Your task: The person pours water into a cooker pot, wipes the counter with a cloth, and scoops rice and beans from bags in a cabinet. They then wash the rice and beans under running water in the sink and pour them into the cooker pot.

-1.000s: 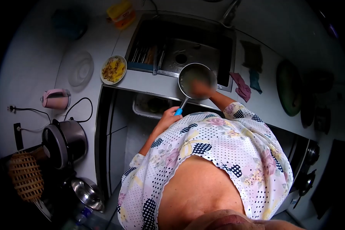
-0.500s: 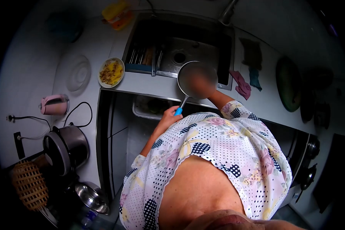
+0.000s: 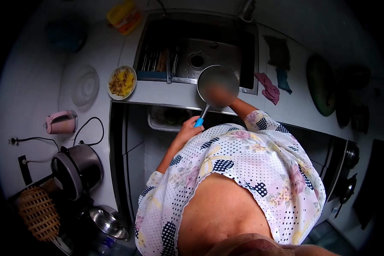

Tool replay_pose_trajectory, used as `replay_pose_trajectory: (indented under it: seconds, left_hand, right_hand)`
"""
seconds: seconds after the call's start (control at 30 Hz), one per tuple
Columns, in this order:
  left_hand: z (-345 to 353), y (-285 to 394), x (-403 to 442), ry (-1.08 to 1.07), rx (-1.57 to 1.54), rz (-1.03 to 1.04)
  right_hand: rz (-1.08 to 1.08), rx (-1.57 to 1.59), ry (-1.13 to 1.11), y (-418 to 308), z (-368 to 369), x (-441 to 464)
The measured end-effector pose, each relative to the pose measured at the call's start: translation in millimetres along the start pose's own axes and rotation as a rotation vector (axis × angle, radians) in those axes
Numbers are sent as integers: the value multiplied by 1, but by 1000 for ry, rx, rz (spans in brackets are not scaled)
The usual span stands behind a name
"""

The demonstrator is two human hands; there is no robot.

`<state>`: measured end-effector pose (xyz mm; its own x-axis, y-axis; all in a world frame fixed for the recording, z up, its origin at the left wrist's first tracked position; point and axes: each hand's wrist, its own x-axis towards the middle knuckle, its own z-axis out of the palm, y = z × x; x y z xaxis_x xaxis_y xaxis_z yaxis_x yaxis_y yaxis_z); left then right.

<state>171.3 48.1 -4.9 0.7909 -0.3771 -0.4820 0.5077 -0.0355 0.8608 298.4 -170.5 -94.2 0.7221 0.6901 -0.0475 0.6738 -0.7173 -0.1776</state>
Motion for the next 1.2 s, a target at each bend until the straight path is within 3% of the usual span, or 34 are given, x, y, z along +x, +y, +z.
replay_pose_trajectory:
  seconds: [0.1,0.27,0.37,0.47,0.67,0.7,0.8,0.9,1.0,1.1,1.2]
  left_hand:
    - [7,9,-9,32,8,-4]
    - [10,4,-12,64,-8,18]
    - [15,0,-13,86,38,54]
    - [19,-2,-17,72,16,26]
    - [33,9,-22,88,-6,-1]
    - [36,14,-24,96,7,-5]
    - [48,27,-32,135,5,11]
    - [66,36,-37,159,-8,27]
    - [84,38,-41,170,-65,30]
    - [109,43,-44,156,-212,30]
    - [125,46,-34,125,-262,39]
  right_hand:
    - [0,0,256,2,-12,4]
    - [224,-18,379,1,-23,-4]
    - [436,67,55,2,-21,1]
    - [372,-29,6,-1,-14,-14]
    - [20,198,126,19,23,-3]
    - [7,199,16,15,3,0]
    - [-194,73,320,8,-20,1]
    - [-307,-390,568,8,-48,-2]
    - [-46,536,535,3,-111,-23]
    - [158,361,281,26,-112,-28]
    - [333,317,200,36,-118,-42]
